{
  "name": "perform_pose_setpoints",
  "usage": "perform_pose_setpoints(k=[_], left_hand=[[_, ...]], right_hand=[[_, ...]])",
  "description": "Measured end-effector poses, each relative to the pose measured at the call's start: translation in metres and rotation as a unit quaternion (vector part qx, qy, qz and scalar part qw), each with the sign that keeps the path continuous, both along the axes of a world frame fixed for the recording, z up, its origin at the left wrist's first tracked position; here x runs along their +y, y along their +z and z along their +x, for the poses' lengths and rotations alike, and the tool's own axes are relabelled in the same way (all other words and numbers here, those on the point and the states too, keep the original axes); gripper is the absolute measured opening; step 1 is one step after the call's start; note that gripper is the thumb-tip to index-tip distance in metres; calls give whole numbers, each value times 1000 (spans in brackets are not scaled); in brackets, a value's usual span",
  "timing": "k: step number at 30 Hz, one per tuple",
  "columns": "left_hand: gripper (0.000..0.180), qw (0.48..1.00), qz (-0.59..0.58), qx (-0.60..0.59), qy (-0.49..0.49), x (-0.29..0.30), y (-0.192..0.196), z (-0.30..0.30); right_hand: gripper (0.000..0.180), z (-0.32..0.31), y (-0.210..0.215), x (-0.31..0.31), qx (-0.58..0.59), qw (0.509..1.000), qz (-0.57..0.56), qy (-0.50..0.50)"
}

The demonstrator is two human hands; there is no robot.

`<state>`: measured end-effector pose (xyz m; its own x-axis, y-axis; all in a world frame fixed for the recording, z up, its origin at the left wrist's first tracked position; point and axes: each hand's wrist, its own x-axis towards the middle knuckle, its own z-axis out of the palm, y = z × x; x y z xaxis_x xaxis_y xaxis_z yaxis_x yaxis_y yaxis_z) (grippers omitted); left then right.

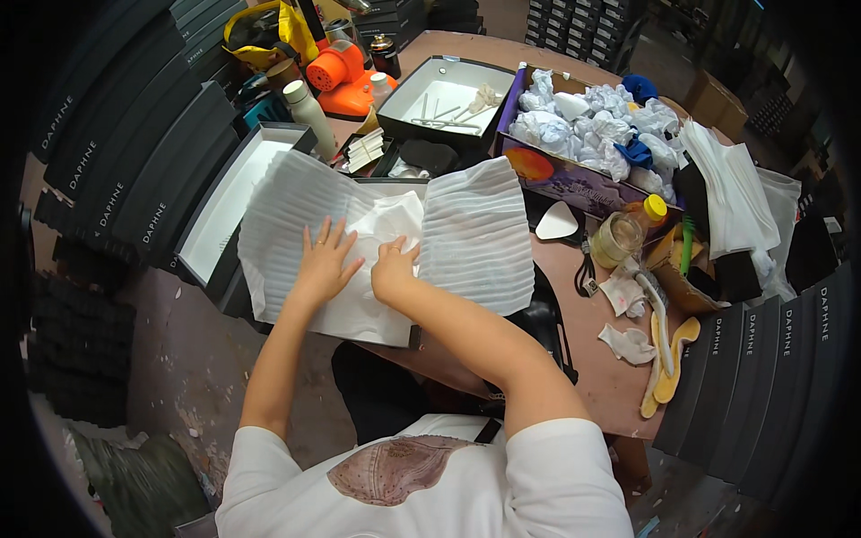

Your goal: Inspecting, cleaning, and packaging high-heeled shoes into boxes.

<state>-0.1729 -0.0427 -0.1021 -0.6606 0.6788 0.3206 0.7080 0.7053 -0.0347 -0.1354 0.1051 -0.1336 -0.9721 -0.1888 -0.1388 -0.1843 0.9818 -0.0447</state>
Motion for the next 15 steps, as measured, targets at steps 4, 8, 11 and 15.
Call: perform_pose_setpoints(k=[4, 8, 11, 15], left_hand=[[51, 941, 240, -238, -11, -2, -21, 2], [43, 990, 20, -122, 61, 14, 7, 3], [34, 938, -242, -214, 125, 45, 34, -18], [21, 976, 115, -141, 122, 120, 67, -74]], right_hand=[[41, 12, -6, -23, -123, 990, 57, 34], [61, 22, -17, -29, -159, 981, -38, 102], [71, 5, 41, -8, -267, 949, -56, 157], [68, -13, 62, 24, -286, 907, -234, 199]])
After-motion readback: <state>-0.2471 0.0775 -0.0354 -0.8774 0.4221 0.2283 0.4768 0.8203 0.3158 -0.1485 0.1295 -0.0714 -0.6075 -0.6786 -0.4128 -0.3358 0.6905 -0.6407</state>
